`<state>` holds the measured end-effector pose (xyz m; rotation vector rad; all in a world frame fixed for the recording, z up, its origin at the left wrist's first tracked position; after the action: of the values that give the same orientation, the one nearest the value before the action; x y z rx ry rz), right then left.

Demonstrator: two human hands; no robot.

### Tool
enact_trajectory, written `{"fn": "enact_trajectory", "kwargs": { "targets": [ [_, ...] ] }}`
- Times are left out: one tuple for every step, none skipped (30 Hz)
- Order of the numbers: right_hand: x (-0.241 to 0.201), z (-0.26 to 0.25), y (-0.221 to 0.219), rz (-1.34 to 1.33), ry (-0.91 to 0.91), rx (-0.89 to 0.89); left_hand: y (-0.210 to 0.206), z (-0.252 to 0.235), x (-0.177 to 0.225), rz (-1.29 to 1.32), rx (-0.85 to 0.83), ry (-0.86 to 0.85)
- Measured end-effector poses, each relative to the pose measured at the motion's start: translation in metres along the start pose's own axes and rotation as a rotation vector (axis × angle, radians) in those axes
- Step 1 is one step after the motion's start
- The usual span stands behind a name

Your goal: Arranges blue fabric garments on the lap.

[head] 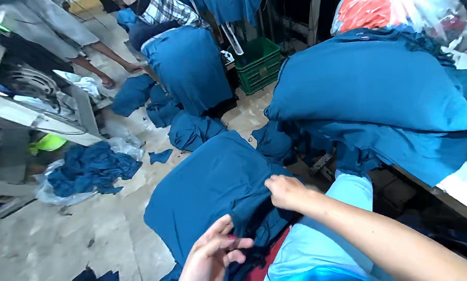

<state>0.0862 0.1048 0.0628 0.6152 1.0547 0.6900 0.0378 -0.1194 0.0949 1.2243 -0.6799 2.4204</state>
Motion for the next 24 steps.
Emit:
{"fn": "enact_trajectory", "kwargs": {
  "targets": [
    [-0.005,-0.006,0.007,-0.091,-0.006,0.066,0.005,0.011,-0.011,-0.06,0.078,-0.111],
    [-0.013,-0.009,0.016,-0.169,0.021,0.133,0.007,0.021,-0.026,-0.068,0.149,-0.165],
    [-0.025,-0.01,0.026,-0.221,0.074,0.183,0.004,0.026,-0.043,-0.024,0.215,-0.126],
    [-0.038,-0.009,0.036,-0.238,0.145,0.213,-0.004,0.024,-0.056,0.053,0.262,0.007],
    [-0.05,-0.008,0.044,-0.213,0.224,0.233,-0.015,0.014,-0.066,0.173,0.308,0.164],
    [-0.061,-0.008,0.05,-0.153,0.302,0.25,-0.027,-0.003,-0.073,0.315,0.378,0.28],
    [-0.071,-0.007,0.054,-0.072,0.367,0.26,-0.039,-0.021,-0.076,0.39,0.443,0.354],
    [-0.076,-0.005,0.057,-0.006,0.422,0.277,-0.05,-0.035,-0.074,0.381,0.446,0.389],
    [-0.078,-0.003,0.059,0.04,0.458,0.29,-0.06,-0.043,-0.071,0.298,0.404,0.395],
    [-0.074,0.001,0.058,0.077,0.484,0.305,-0.066,-0.044,-0.065,0.178,0.316,0.379],
    [-0.066,0.005,0.055,0.113,0.492,0.299,-0.067,-0.04,-0.057,0.061,0.199,0.334],
    [-0.055,0.012,0.051,0.157,0.471,0.255,-0.064,-0.036,-0.047,0.007,0.13,0.289],
    [-0.043,0.017,0.042,0.19,0.421,0.176,-0.058,-0.034,-0.036,0.03,0.093,0.266],
    [-0.031,0.022,0.032,0.201,0.335,0.064,-0.05,-0.033,-0.024,0.09,0.043,0.26],
    [-0.023,0.023,0.021,0.183,0.221,-0.075,-0.04,-0.033,-0.014,0.152,-0.032,0.26],
    [-0.016,0.021,0.01,0.16,0.135,-0.153,-0.03,-0.031,-0.007,0.181,-0.116,0.254],
    [-0.011,0.017,0.001,0.15,0.084,-0.155,-0.022,-0.029,-0.001,0.196,-0.16,0.235],
    [-0.007,0.012,-0.003,0.139,0.057,-0.112,-0.015,-0.025,0.002,0.187,-0.167,0.185],
    [-0.005,0.005,-0.001,0.112,0.045,-0.049,-0.01,-0.018,0.001,0.159,-0.121,0.1],
    [-0.006,0.0,0.005,0.054,0.034,0.014,-0.005,-0.008,-0.004,0.099,-0.047,-0.014],
    [-0.01,-0.004,0.013,-0.03,0.026,0.063,-0.001,0.003,-0.016,0.027,0.006,-0.128],
    [-0.017,-0.007,0.022,-0.119,0.033,0.109,0.001,0.014,-0.031,-0.001,0.049,-0.194],
    [-0.027,-0.008,0.031,-0.183,0.064,0.149,-0.003,0.02,-0.047,0.037,0.1,-0.176],
    [-0.04,-0.008,0.04,-0.209,0.108,0.158,-0.012,0.018,-0.06,0.092,0.152,-0.067]
  ]
}}
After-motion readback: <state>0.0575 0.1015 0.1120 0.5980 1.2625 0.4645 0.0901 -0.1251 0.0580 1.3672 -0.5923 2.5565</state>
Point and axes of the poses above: each hand's wrist, its own z-axis away from the middle knuckle, its own y-axis out of the back of the hand, x = y × z, the point moved 1 cm from there along -z, towards the middle knuckle, and after that the axes turned 2 degrees about x, right-handed, at the moved point
